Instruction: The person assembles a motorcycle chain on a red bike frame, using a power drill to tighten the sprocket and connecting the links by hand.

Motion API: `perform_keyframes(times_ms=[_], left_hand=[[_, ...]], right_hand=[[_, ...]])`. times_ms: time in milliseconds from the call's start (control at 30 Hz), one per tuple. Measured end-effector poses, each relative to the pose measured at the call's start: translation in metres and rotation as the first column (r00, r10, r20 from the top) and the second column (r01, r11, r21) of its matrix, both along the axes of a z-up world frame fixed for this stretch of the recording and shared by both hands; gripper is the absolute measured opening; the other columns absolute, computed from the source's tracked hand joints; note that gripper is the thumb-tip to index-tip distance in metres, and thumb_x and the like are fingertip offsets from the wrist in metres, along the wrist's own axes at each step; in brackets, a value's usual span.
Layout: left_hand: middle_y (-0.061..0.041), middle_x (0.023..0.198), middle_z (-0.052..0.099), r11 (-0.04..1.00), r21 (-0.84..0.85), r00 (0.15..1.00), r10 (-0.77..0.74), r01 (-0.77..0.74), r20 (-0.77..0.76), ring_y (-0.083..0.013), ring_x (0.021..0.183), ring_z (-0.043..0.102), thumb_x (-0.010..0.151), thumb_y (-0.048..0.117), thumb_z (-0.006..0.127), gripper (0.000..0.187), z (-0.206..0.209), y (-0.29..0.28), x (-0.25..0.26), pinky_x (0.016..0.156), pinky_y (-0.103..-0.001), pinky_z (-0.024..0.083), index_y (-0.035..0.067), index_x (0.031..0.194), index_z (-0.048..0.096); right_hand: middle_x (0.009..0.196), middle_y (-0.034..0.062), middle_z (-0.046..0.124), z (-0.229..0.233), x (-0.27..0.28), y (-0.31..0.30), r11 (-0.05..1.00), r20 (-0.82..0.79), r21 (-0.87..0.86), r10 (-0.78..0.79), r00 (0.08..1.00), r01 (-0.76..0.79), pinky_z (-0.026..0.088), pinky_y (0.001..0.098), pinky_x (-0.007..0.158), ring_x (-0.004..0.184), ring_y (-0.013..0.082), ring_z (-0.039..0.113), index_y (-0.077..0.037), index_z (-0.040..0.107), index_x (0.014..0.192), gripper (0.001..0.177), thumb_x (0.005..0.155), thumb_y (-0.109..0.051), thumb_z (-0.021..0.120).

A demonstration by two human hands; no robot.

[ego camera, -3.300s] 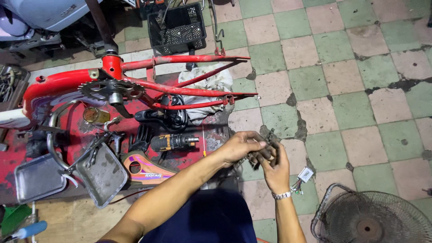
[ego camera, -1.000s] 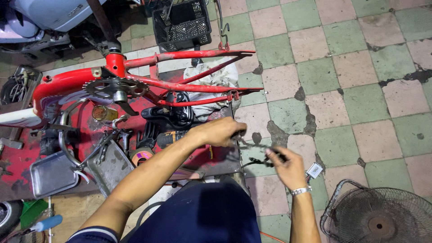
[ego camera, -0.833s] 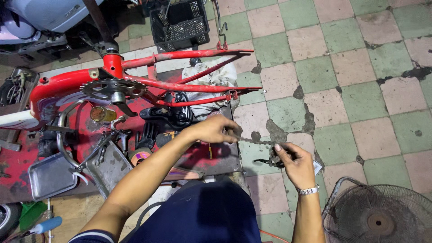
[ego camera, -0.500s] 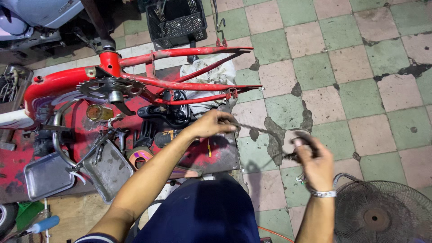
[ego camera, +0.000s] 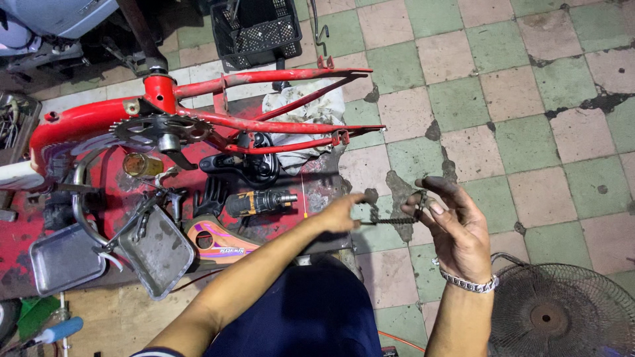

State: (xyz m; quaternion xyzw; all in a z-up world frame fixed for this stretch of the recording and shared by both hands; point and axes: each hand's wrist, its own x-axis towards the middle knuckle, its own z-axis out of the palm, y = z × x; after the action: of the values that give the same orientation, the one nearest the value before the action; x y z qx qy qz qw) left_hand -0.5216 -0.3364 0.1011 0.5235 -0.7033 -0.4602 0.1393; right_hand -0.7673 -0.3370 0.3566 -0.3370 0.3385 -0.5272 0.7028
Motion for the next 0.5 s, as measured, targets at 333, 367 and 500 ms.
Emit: perform_keyframes(times_ms=[333,367,500], left_hand=[[-0.016,0.108,0.075,0.790,0.567,0.630,0.568,-0.234,-0.530,-0.0263,0.093,0.077,0.089,0.022,0.076,0.060,0.031,0.004,-0.018,0.072,-0.039,0.056,-0.004,0.137,0.054],[-0.014,0.110,0.076,0.797,0.562,0.580,0.572,-0.223,-0.580,-0.0240,0.096,0.077,0.088,0.023,0.075,0.058,0.040,-0.003,-0.022,0.075,-0.036,0.058,-0.003,0.136,0.055],[-0.010,0.104,0.076,0.576,0.809,0.135,0.817,-0.122,-0.561,-0.0194,0.091,0.078,0.092,0.029,0.070,0.050,0.070,-0.023,-0.033,0.076,-0.031,0.062,-0.003,0.127,0.054]], right_hand=[[0.120,0.0219,0.071,0.000,-0.022,0.017,0.976,-0.372,-0.063,-0.217,0.903,0.208,0.058,0.0435,0.106,0.113,0.0318,0.071,0.010,0.059,0.134,0.044,0.092,0.003,0.067],[0.120,0.0206,0.072,-0.004,-0.023,0.021,0.977,-0.447,-0.023,-0.202,0.872,0.214,0.059,0.0423,0.103,0.110,0.0306,0.072,0.009,0.061,0.132,0.041,0.092,0.002,0.067],[0.110,0.0199,0.075,-0.031,-0.020,0.045,0.961,-0.532,0.180,-0.085,0.842,0.211,0.061,0.0404,0.093,0.098,0.0276,0.076,0.006,0.067,0.124,0.034,0.091,0.000,0.067]])
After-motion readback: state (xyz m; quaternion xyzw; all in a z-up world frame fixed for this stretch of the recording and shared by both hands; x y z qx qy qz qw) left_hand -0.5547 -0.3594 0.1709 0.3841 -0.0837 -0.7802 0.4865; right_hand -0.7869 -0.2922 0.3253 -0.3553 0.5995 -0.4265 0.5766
